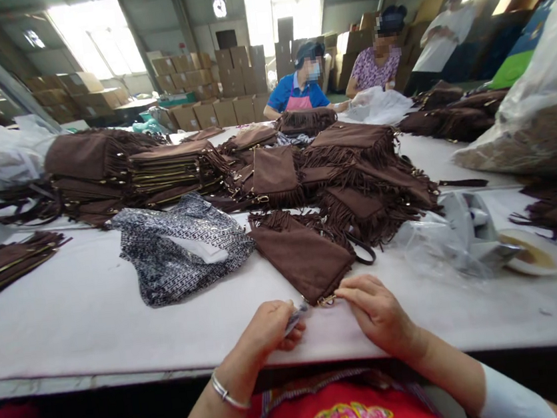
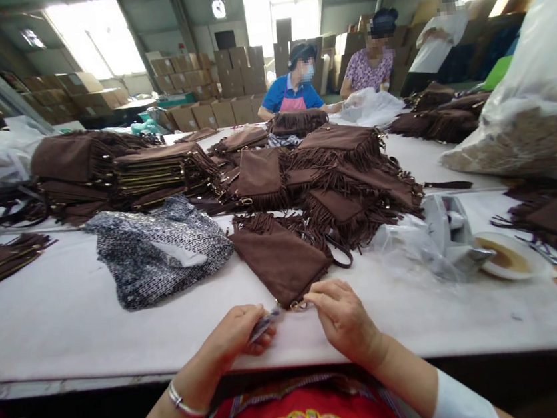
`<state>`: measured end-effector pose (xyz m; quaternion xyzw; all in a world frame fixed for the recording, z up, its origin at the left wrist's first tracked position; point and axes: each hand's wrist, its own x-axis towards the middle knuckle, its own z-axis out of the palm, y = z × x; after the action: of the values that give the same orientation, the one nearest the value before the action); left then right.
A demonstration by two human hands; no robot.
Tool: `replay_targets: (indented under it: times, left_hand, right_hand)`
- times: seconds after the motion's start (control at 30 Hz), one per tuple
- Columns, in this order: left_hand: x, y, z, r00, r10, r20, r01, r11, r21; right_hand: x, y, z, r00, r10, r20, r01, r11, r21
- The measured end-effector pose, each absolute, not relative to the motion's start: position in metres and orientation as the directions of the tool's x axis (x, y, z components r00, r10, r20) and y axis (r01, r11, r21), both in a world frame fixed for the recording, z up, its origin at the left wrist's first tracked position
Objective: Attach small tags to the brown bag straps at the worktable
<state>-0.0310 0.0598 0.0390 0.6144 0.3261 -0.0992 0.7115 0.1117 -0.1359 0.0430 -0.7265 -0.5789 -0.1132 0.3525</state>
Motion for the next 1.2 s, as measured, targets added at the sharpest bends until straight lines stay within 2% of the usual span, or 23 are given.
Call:
replay_targets:
  times: [0.07, 0.13, 0.23, 0.3, 0.43, 0.47, 0.53, 0.6, 0.63, 0.7, 0.77, 0.83, 0.9, 0.97, 1.1, 1.2]
  left_hand:
    - [-0.025, 0.059, 0.038, 0.743, 0.285, -0.606, 0.599, 0.12, 0.791]
    - [-0.02, 0.056, 0.036, 0.771, 0.302, -0.561, 0.608, -0.087, 0.789]
    - [-0.018, 0.051, 0.034, 0.878, 0.335, -0.343, 0.471, -0.474, 0.744]
    - [-0.019, 0.05, 0.035, 0.907, 0.361, -0.219, 0.41, -0.629, 0.661]
    - [-0.022, 0.055, 0.039, 0.871, 0.47, -0.144, 0.483, -0.766, 0.424]
    - [-0.022, 0.056, 0.041, 0.861, 0.499, -0.099, 0.5, -0.794, 0.346]
    - [-0.022, 0.055, 0.044, 0.851, 0.517, 0.092, 0.487, -0.842, 0.23]
    - [-0.022, 0.049, 0.045, 0.828, 0.458, 0.323, 0.399, -0.886, 0.235]
    - [-0.021, 0.044, 0.043, 0.818, 0.421, 0.391, 0.325, -0.9, 0.289]
    - [-0.017, 0.033, 0.035, 0.854, 0.384, 0.351, 0.183, -0.854, 0.487]
    - [-0.009, 0.024, 0.023, 0.921, 0.369, 0.127, 0.166, -0.665, 0.729]
    - [0.003, 0.02, 0.013, 0.916, 0.375, -0.144, 0.285, -0.353, 0.891]
    - [0.018, 0.02, 0.008, 0.868, 0.373, -0.327, 0.369, -0.043, 0.928]
    - [0.037, 0.026, 0.008, 0.843, 0.392, -0.369, 0.35, 0.12, 0.929]
    - [0.075, 0.038, 0.016, 0.801, 0.54, -0.26, 0.261, 0.076, 0.962]
    - [0.085, 0.033, 0.024, 0.783, 0.567, -0.256, 0.182, 0.185, 0.966]
  right_hand:
    - [0.119, -0.146, 0.041, 0.379, 0.728, 0.572, 0.899, -0.144, -0.413]
    - [0.124, -0.155, 0.036, 0.434, 0.711, 0.553, 0.879, -0.2, -0.433]
    - [0.123, -0.166, 0.028, 0.489, 0.723, 0.488, 0.848, -0.262, -0.46]
    - [0.12, -0.172, 0.024, 0.519, 0.749, 0.411, 0.818, -0.296, -0.494]
    - [0.112, -0.176, 0.022, 0.609, 0.759, 0.23, 0.742, -0.442, -0.504]
    - [0.111, -0.175, 0.023, 0.632, 0.753, 0.185, 0.727, -0.493, -0.478]
    - [0.11, -0.172, 0.027, 0.66, 0.746, 0.088, 0.707, -0.576, -0.41]
    - [0.11, -0.169, 0.034, 0.662, 0.75, -0.006, 0.695, -0.616, -0.371]
    - [0.11, -0.167, 0.039, 0.666, 0.745, -0.039, 0.681, -0.629, -0.374]
    - [0.11, -0.166, 0.049, 0.691, 0.719, -0.07, 0.627, -0.645, -0.437]
    - [0.109, -0.165, 0.055, 0.721, 0.676, -0.149, 0.485, -0.647, -0.588]
    - [0.106, -0.164, 0.055, 0.698, 0.646, -0.31, 0.221, -0.606, -0.764]
    - [0.102, -0.16, 0.049, 0.616, 0.659, -0.431, -0.047, -0.516, -0.855]
    - [0.097, -0.152, 0.039, 0.581, 0.691, -0.43, -0.16, -0.421, -0.893]
    - [0.092, -0.125, 0.025, 0.62, 0.677, -0.395, -0.226, -0.329, -0.917]
    - [0.089, -0.115, 0.023, 0.662, 0.679, -0.319, -0.107, -0.335, -0.936]
